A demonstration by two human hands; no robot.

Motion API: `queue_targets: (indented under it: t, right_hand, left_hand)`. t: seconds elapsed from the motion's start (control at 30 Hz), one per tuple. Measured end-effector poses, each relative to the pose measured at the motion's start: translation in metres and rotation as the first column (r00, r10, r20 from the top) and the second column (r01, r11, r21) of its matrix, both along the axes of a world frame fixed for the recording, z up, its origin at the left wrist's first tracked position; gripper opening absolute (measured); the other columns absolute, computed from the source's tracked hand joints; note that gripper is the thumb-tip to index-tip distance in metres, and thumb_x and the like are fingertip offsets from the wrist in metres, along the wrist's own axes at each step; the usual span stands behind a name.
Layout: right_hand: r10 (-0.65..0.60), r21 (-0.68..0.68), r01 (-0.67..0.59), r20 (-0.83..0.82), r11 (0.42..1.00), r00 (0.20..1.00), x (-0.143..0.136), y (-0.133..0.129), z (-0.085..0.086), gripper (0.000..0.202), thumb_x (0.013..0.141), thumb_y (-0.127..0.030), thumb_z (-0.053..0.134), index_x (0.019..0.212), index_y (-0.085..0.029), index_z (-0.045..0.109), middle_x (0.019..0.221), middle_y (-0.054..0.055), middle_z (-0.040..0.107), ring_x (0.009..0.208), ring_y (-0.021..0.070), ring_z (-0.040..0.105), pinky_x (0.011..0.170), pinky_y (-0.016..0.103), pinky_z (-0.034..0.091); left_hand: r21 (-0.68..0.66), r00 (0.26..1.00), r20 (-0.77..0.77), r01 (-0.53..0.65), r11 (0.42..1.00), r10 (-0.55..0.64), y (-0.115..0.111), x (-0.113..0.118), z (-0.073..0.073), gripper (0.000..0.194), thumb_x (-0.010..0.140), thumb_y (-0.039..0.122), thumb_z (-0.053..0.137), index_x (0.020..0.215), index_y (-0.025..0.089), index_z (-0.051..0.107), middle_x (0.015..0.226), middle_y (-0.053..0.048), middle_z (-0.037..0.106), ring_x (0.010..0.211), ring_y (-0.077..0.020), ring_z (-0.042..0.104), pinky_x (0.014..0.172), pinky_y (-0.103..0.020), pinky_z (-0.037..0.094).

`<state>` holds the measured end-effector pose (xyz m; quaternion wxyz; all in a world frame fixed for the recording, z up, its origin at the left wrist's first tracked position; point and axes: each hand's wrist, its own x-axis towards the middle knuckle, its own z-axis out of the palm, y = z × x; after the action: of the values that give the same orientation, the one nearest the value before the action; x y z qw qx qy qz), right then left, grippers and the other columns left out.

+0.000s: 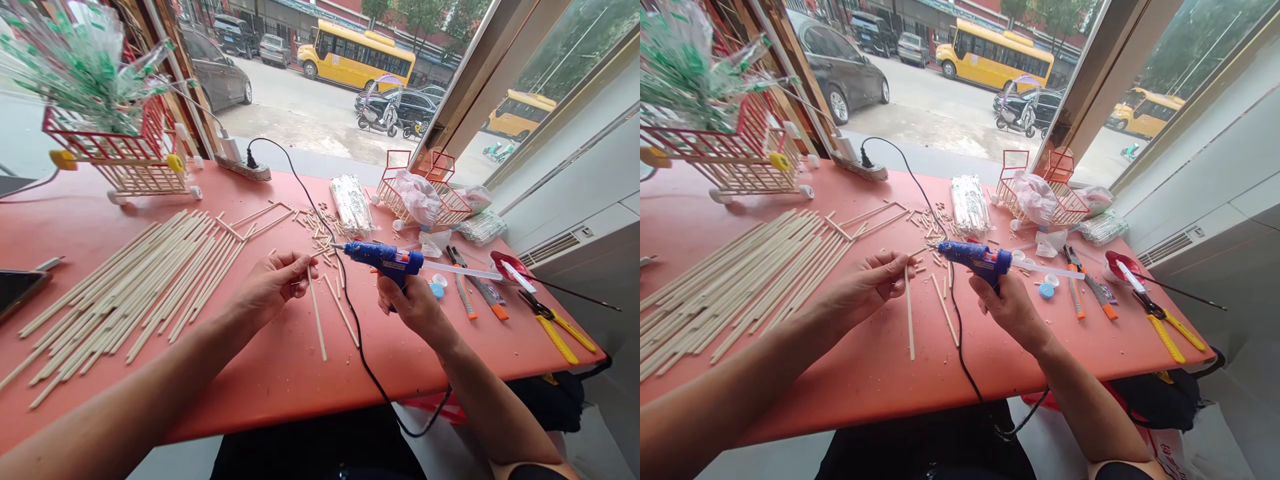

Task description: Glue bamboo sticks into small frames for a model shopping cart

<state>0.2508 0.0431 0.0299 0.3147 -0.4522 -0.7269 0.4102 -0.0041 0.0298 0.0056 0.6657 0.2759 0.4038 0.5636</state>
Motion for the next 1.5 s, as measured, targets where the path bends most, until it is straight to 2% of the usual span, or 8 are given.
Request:
queue_targets:
  t: [0.37, 0.57, 0.77, 0.87, 0.97, 1.2, 1.33, 1.5]
  right_hand:
    - [-0.001, 0.003, 0.001, 0.006, 1.000, 1.000, 0.0004, -0.0004, 0.0002, 0.059, 0.092, -0.077, 0.053, 0.078, -0.020, 0.055, 0.056, -0.003, 0.051, 0.049, 0.0113, 0.050, 0.049, 0.026, 0.043]
    - [-0.008, 0.016, 0.008, 0.012, 1.000, 1.000, -0.0008, -0.0006, 0.0011, 0.059, 0.092, -0.078, 0.053, 0.082, -0.020, 0.056, 0.056, -0.004, 0.050, 0.047, 0.0113, 0.051, 0.048, 0.026, 0.043]
    - [-0.015, -0.006, 0.015, 0.032, 1.000, 0.999, -0.0014, -0.0027, 0.0029, 0.060, 0.091, -0.079, 0.052, 0.081, -0.020, 0.055, 0.056, -0.003, 0.051, 0.048, 0.0116, 0.051, 0.049, 0.027, 0.043]
    - [-0.014, -0.002, 0.014, 0.047, 1.000, 0.999, -0.0023, -0.0034, 0.0039, 0.060, 0.091, -0.079, 0.052, 0.080, -0.020, 0.056, 0.055, -0.003, 0.052, 0.049, 0.0119, 0.051, 0.049, 0.027, 0.043]
    - [-0.025, -0.017, 0.025, 0.034, 1.000, 0.999, -0.0036, -0.0043, 0.0045, 0.059, 0.090, -0.078, 0.053, 0.087, -0.020, 0.058, 0.056, -0.004, 0.051, 0.048, 0.0123, 0.051, 0.048, 0.027, 0.043]
    - [-0.011, 0.044, 0.008, 0.090, 0.999, 0.996, -0.0030, -0.0055, 0.0066, 0.050, 0.096, -0.068, 0.052, 0.081, -0.021, 0.055, 0.056, -0.003, 0.052, 0.048, 0.0116, 0.048, 0.047, 0.026, 0.038]
    - [-0.010, 0.068, 0.003, 0.107, 0.998, 0.994, -0.0026, -0.0046, 0.0061, 0.046, 0.097, -0.065, 0.051, 0.087, -0.021, 0.056, 0.057, -0.003, 0.052, 0.049, 0.0126, 0.050, 0.048, 0.026, 0.040]
    - [-0.020, 0.094, 0.009, 0.115, 0.995, 0.993, -0.0035, -0.0037, 0.0063, 0.043, 0.098, -0.061, 0.051, 0.084, -0.021, 0.055, 0.056, -0.002, 0.052, 0.048, 0.0128, 0.050, 0.047, 0.026, 0.040]
  left_hand:
    - [0.008, 0.999, 0.032, 0.018, 1.000, -0.018, -0.0003, -0.0014, -0.0010, 0.037, 0.059, 0.035, 0.100, 0.075, 0.010, 0.078, 0.068, -0.006, 0.070, 0.051, -0.0062, 0.051, 0.046, -0.017, 0.038]
    - [-0.009, 0.997, 0.080, 0.011, 1.000, -0.010, 0.0006, -0.0018, -0.0019, 0.041, 0.053, 0.032, 0.103, 0.075, 0.008, 0.077, 0.068, -0.005, 0.070, 0.049, -0.0045, 0.051, 0.045, -0.016, 0.040]
    - [-0.020, 0.997, 0.077, 0.002, 1.000, -0.001, 0.0009, -0.0026, -0.0021, 0.035, 0.059, 0.030, 0.100, 0.077, 0.009, 0.078, 0.069, -0.005, 0.070, 0.050, -0.0048, 0.051, 0.045, -0.016, 0.040]
    - [-0.015, 0.998, 0.069, 0.006, 1.000, -0.005, 0.0001, -0.0021, -0.0008, 0.036, 0.059, 0.031, 0.100, 0.076, 0.009, 0.078, 0.068, -0.005, 0.070, 0.050, -0.0045, 0.050, 0.046, -0.016, 0.041]
    - [-0.005, 0.999, 0.050, -0.001, 1.000, 0.002, -0.0004, -0.0016, 0.0007, 0.039, 0.057, 0.035, 0.101, 0.075, 0.010, 0.077, 0.067, -0.004, 0.069, 0.050, -0.0049, 0.050, 0.046, -0.016, 0.040]
    - [0.058, 0.998, -0.047, -0.029, 0.998, 0.032, -0.0014, 0.0005, 0.0031, 0.046, 0.053, 0.044, 0.101, 0.072, 0.011, 0.076, 0.066, -0.004, 0.069, 0.048, -0.0059, 0.050, 0.044, -0.018, 0.039]
    - [0.089, 0.994, -0.099, -0.038, 0.995, 0.047, -0.0021, 0.0010, 0.0015, 0.047, 0.054, 0.047, 0.100, 0.071, 0.011, 0.076, 0.067, -0.005, 0.071, 0.048, -0.0058, 0.050, 0.045, -0.018, 0.040]
    - [0.118, 0.993, -0.111, -0.025, 0.993, 0.038, -0.0010, 0.0013, -0.0020, 0.046, 0.057, 0.049, 0.099, 0.071, 0.012, 0.077, 0.068, -0.007, 0.072, 0.049, -0.0068, 0.051, 0.045, -0.019, 0.039]
